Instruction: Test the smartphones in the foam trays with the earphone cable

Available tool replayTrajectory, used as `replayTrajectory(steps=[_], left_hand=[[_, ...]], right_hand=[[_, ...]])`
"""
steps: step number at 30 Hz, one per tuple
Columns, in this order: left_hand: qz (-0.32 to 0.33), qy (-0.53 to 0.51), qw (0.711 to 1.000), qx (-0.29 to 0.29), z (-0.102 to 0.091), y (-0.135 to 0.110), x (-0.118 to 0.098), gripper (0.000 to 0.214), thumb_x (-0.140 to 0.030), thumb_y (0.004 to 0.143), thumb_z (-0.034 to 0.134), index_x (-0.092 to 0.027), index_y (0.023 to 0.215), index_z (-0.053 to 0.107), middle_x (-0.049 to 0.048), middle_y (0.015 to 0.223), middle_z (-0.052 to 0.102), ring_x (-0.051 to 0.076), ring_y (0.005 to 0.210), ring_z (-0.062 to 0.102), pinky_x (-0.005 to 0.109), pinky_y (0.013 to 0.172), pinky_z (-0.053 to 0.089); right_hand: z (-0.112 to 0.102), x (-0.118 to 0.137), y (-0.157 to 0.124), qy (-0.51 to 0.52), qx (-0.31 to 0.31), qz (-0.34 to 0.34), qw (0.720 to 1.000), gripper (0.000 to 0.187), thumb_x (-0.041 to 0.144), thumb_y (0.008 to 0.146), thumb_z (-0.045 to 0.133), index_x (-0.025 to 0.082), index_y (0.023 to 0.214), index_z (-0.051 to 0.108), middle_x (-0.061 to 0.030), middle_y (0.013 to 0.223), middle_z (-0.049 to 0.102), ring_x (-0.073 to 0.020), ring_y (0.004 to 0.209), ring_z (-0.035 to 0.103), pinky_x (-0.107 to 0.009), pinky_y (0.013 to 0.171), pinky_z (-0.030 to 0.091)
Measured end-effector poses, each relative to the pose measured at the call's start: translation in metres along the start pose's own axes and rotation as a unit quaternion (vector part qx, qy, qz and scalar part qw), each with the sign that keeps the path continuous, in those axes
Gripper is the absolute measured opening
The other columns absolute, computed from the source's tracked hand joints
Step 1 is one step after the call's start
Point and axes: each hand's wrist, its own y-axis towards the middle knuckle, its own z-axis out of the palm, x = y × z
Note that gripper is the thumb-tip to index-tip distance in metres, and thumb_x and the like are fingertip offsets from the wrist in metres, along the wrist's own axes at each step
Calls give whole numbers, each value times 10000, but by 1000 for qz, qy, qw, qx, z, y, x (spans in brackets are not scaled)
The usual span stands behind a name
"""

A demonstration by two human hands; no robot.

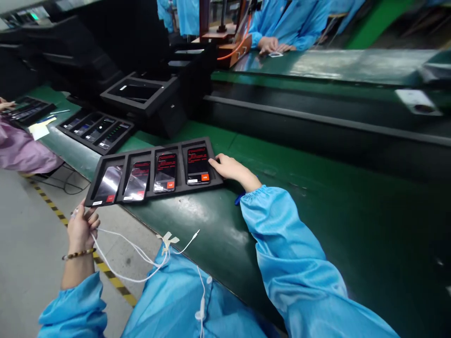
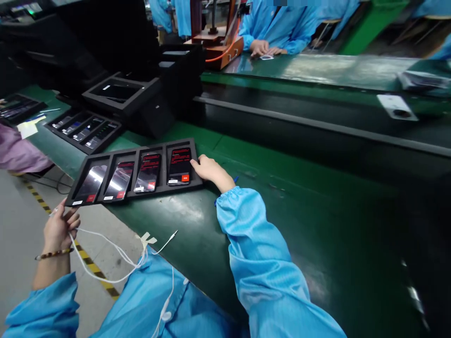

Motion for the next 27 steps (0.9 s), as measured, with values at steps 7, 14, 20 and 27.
replayTrajectory(steps=[7, 14, 20, 27], left_hand=[[37, 22, 997, 57, 8, -10, 12, 81, -261, 923, 731, -222, 984, 695, -6, 678, 580, 48, 397, 225, 119, 333, 208], [108, 92, 988, 68, 43, -17, 25, 628, -547, 638, 988, -161, 1093, 791, -34, 760, 607, 10, 443, 276, 138, 374, 223], [166, 210, 961, 69, 68, -12, 28, 1120, -843, 606, 866, -67, 1408, 774, -129, 537, 324, 64, 476, 281, 183, 425, 298], [175, 226, 956, 67, 77, -4, 26, 1196, -887, 594, 817, -53, 1449, 754, -128, 469, 327, 74, 441, 269, 186, 403, 280]], right_hand=[[-17, -30, -5, 49, -29, 23, 998, 601, 533, 1209, 410, 107, 1015, 787, -109, 1008, 842, -203, 871, 752, -252, 718, 479], [-25, -79, -37, -7, -158, 46, 986, 526, 471, 1189, 419, 121, 1107, 803, -201, 1193, 780, -308, 1112, 702, -356, 931, 487], [-4, -120, -84, -102, -308, 16, 946, 495, 387, 1167, 349, 177, 1091, 791, -193, 1231, 683, -366, 1187, 550, -497, 1009, 419], [21, -154, -110, -99, -319, -64, 940, 362, 291, 1107, 415, 219, 1190, 760, -136, 1054, 700, -328, 1048, 566, -444, 902, 402]])
